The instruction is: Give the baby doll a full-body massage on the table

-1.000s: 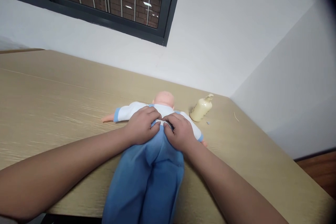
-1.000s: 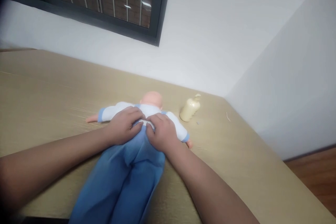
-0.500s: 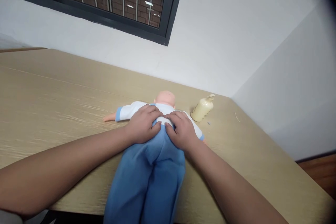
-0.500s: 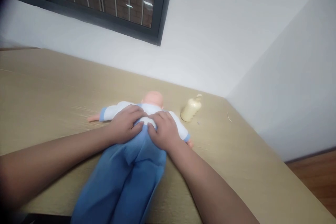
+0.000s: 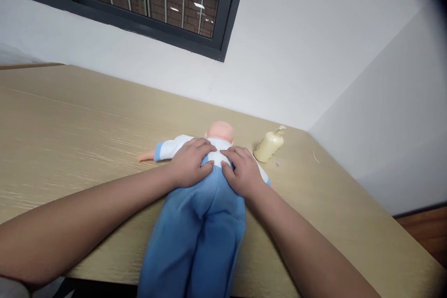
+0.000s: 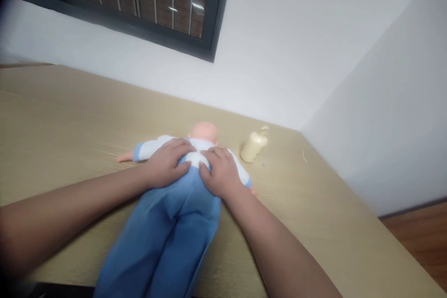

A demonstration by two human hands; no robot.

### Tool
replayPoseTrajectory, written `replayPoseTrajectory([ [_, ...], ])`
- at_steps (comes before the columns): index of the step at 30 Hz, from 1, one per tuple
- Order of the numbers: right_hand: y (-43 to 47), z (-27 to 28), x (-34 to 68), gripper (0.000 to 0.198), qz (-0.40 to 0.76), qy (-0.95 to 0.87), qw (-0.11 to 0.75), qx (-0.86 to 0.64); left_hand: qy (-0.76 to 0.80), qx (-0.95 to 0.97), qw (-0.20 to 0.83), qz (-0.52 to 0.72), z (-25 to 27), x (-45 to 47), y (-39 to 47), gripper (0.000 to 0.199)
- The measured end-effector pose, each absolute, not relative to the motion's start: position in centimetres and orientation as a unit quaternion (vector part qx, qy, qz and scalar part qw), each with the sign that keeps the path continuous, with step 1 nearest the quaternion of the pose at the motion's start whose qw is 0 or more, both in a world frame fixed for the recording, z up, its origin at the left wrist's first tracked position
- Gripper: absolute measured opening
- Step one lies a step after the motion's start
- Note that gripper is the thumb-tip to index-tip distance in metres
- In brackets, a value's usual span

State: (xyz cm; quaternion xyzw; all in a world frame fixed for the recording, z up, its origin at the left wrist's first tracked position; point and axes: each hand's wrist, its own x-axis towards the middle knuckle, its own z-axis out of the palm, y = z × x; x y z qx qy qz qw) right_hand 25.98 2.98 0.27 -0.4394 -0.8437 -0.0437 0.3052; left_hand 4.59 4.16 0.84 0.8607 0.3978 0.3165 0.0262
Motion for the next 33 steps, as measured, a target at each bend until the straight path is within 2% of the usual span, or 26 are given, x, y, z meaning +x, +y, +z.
replayPoseTrajectory([
  [8,2.9,-0.2,26.0,0.046,-0.082,-0.830,0.316,-0.452,0.403,0.861,0.009,0.309,0.5,4.5,4.1,0.051],
  [14,3.4,-0.1,26.2,0.039,-0.064,-0.833,0.302,-0.459,0.407,0.866,0.024,0.289,1.1,4.6,4.5,0.044],
  [20,3.5,-0.5,26.4,0.056,-0.056,-0.827,0.277,-0.486,0.401,0.872,0.032,0.279,0.4,4.3,4.7,0.058],
  [25,3.8,0.1,26.3,0.053,-0.005,-0.818,0.256,-0.515,0.386,0.884,0.060,0.257,0.8,3.9,5.3,0.054],
  [30,4.0,-0.2,26.3,0.048,-0.012,-0.809,0.295,-0.509,0.400,0.872,0.063,0.275,1.2,3.9,5.2,0.054],
  [33,3.9,-0.5,26.6,0.041,-0.062,-0.803,0.349,-0.479,0.425,0.856,0.003,0.296,1.4,4.0,4.3,0.049],
])
